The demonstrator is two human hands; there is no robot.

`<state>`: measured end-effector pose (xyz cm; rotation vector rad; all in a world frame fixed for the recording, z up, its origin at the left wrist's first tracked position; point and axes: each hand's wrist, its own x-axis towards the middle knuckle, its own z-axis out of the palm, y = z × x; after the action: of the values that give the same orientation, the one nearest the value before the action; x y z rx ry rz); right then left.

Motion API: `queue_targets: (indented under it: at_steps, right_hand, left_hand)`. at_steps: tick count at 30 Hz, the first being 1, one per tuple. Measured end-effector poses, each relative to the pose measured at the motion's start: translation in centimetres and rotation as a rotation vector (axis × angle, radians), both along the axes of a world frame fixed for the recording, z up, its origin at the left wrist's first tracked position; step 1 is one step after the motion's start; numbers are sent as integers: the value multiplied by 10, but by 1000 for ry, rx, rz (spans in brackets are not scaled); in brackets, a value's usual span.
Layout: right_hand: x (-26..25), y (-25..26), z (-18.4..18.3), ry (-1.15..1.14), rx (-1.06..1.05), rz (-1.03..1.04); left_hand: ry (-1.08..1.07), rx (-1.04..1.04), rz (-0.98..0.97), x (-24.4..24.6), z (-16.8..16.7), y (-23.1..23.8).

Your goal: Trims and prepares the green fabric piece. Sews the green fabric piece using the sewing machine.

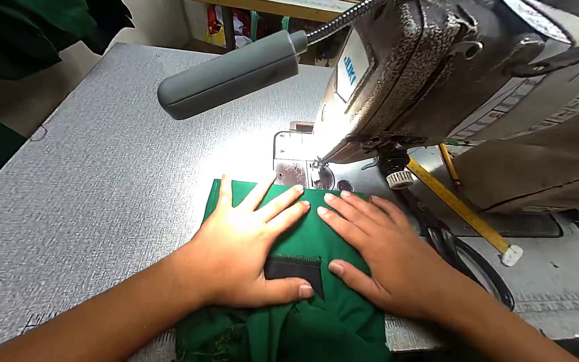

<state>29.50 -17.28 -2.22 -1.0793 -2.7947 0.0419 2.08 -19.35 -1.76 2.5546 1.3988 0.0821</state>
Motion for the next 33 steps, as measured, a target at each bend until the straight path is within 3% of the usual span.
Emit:
queue_targets:
  at_steps: [28, 33]
  right_hand:
    - [-5, 30, 2, -21, -78, -14]
    - [18, 9, 17, 47, 5, -69]
  left_hand:
    - [6, 45, 16, -5, -2, 25]
    - [21, 10, 15, -5, 0, 28]
